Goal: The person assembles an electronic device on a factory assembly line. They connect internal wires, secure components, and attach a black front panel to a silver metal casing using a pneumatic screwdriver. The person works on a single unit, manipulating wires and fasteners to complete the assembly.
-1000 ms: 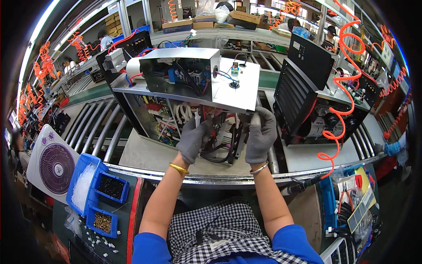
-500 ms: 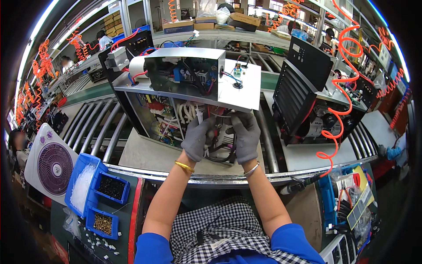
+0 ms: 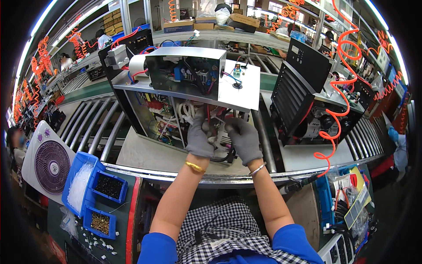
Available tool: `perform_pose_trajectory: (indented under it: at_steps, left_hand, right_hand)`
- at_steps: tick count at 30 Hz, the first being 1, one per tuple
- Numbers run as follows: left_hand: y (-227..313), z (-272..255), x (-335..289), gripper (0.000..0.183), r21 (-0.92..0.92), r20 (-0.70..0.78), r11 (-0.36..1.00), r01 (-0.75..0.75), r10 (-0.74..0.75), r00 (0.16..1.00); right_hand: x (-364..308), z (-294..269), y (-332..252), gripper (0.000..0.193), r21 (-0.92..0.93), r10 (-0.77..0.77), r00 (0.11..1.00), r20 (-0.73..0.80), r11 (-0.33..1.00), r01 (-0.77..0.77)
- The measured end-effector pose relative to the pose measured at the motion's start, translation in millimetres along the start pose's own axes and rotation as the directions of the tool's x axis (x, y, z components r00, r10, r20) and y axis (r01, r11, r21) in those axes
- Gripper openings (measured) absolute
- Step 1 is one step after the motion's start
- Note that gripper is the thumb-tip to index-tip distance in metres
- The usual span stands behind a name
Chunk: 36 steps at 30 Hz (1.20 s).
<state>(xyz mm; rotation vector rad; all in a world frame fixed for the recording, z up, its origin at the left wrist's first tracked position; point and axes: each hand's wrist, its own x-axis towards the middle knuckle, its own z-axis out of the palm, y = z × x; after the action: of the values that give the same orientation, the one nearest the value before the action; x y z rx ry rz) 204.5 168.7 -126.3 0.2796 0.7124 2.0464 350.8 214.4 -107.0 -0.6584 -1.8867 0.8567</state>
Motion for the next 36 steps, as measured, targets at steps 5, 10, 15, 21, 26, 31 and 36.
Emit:
perform_pose_trajectory:
  at_steps: [5,10,15,21,26,31,36]
  left_hand:
    - [-4.2,-4.8,-41.0,0.019,0.339,-0.207,0.911,-0.234,0.315,0.926]
    - [9.3,-22.4,-43.6,0.014,0.409,-0.027,0.907,-0.095,0.116,0.993]
    - [29.6,-12.5,-39.9,0.016,0.501,0.031,0.858,0.112,-0.147,0.989]
    - [24.1,-9.4,-40.1,0.014,0.433,0.104,0.9,-0.043,-0.003,0.995]
    - [19.9,-11.1,-44.7,0.013,0.33,0.128,0.944,-0.008,-0.036,0.991]
    - [19.9,-17.9,-44.3,0.014,0.344,0.15,0.939,0.016,-0.072,0.986]
    - [30.1,-10.3,-52.3,0.017,0.46,0.117,0.887,0.042,-0.107,0.987]
  right_hand:
    - [-10.2,8.9,7.6,0.022,-0.094,-0.052,0.995,0.084,0.994,0.06]
    - [-14.7,15.3,9.1,0.023,0.028,-0.042,0.995,0.087,0.999,0.04]
    - [-14.6,12.3,6.4,0.02,0.056,-0.1,0.994,0.052,0.994,0.097]
    - [-14.9,6.4,-0.8,0.018,0.008,-0.213,0.976,0.043,0.977,0.213]
    - [-15.5,15.7,-3.3,0.019,0.022,-0.113,0.994,0.008,0.993,0.113]
    - [-13.7,25.0,0.7,0.024,0.038,-0.115,0.993,-0.007,0.993,0.116]
    - [-11.0,23.9,4.5,0.02,0.071,-0.131,0.989,0.067,0.989,0.127]
